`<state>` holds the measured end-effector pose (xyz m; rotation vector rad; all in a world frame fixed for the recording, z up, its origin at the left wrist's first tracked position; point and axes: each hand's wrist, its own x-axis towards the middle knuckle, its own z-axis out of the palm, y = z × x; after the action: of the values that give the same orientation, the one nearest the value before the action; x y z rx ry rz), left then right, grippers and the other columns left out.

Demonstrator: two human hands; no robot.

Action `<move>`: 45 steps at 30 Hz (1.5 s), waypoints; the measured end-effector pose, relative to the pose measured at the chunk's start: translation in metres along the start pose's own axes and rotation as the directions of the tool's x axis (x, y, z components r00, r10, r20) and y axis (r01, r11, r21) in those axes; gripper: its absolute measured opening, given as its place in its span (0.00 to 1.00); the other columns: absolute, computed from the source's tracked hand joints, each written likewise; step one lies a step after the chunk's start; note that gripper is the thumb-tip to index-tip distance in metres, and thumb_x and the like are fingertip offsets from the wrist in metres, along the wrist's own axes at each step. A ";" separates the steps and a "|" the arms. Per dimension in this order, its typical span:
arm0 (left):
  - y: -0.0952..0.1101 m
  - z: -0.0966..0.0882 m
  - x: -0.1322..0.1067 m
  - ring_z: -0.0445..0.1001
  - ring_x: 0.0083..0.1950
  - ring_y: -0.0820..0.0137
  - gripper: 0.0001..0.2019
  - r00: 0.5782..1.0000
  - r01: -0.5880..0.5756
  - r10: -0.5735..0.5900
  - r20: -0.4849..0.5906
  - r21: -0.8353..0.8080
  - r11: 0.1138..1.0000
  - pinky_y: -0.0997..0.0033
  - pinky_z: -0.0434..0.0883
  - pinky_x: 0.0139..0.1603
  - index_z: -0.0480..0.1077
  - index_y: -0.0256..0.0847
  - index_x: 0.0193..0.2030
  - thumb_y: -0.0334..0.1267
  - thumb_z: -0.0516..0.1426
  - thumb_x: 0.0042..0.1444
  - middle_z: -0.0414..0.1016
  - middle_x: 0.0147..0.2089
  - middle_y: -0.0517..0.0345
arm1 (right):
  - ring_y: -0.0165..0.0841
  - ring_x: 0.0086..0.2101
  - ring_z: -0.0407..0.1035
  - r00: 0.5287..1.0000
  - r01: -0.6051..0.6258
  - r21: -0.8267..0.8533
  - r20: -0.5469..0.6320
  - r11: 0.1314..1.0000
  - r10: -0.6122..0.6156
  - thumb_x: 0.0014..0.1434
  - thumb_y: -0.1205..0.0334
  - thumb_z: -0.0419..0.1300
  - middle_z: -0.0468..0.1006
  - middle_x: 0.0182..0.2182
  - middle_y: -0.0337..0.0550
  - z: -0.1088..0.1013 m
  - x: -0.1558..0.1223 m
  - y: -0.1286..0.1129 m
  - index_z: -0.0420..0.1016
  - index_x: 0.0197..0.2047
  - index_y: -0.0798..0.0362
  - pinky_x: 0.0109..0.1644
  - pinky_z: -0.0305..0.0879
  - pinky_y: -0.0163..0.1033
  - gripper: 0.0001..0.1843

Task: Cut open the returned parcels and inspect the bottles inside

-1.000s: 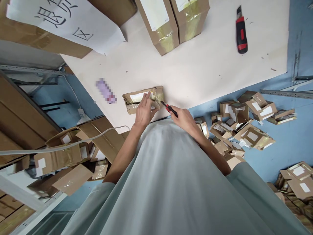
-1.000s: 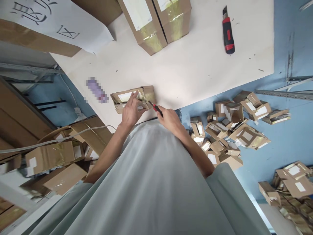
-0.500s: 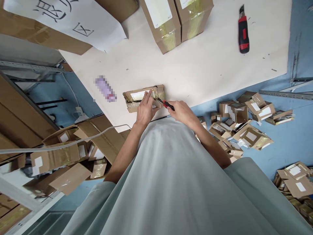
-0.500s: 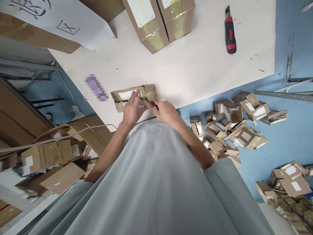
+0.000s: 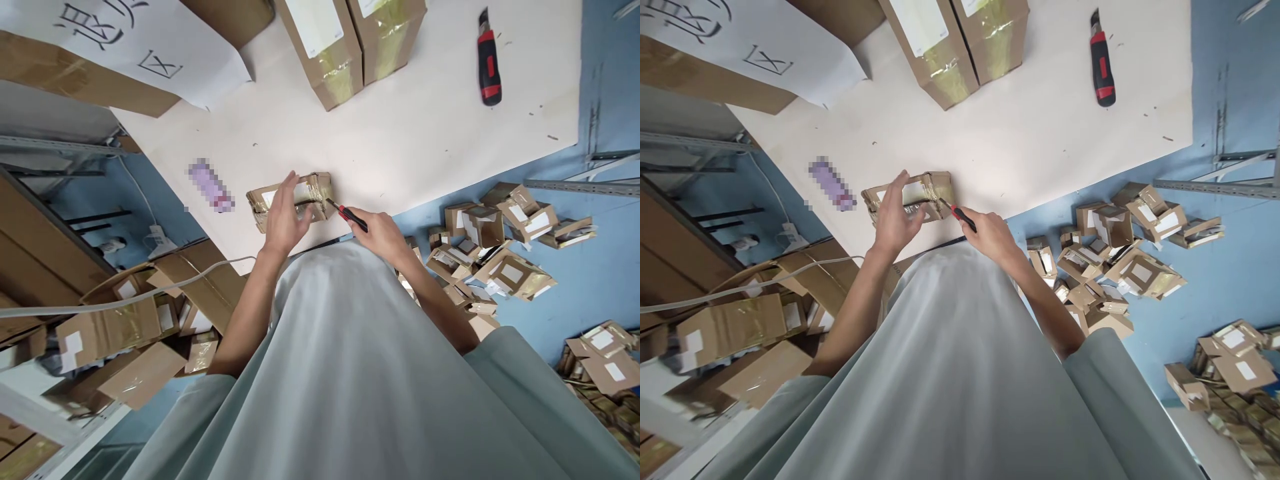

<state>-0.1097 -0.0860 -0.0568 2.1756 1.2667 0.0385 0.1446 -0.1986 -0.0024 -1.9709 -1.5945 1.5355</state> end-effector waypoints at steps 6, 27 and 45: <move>-0.006 -0.002 0.040 0.70 0.78 0.39 0.34 0.989 -0.089 0.072 0.128 0.138 0.986 0.33 0.70 0.80 0.68 0.39 0.77 0.34 0.65 0.63 0.73 0.76 0.36 | 0.46 0.45 0.79 1.000 -0.002 -0.204 -0.031 0.979 -0.004 0.85 0.48 0.50 0.84 0.52 0.51 0.010 0.009 0.001 0.69 0.82 0.38 0.48 0.65 0.41 0.29; 0.008 -0.025 0.056 0.81 0.65 0.46 0.26 0.983 -0.033 0.000 0.184 0.181 0.983 0.47 0.79 0.70 0.82 0.43 0.64 0.36 0.63 0.58 0.82 0.66 0.48 | 0.44 0.52 0.76 0.990 0.057 -0.234 -0.116 0.971 -0.085 0.84 0.54 0.52 0.76 0.62 0.50 0.054 0.050 0.009 0.66 0.84 0.34 0.54 0.74 0.43 0.30; 0.031 0.005 0.043 0.78 0.64 0.48 0.26 0.996 0.005 -0.022 0.083 0.197 0.980 0.49 0.80 0.60 0.78 0.48 0.71 0.36 0.57 0.69 0.78 0.68 0.43 | 0.41 0.47 0.80 0.861 -0.038 0.116 -0.501 0.992 0.091 0.79 0.52 0.62 0.80 0.51 0.47 0.113 0.051 0.040 0.78 0.77 0.42 0.54 0.76 0.41 0.27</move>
<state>-0.0608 -0.0650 -0.0564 2.3081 1.2835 -0.1901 0.0761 -0.2231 -0.1107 -2.1497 -1.2142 0.9678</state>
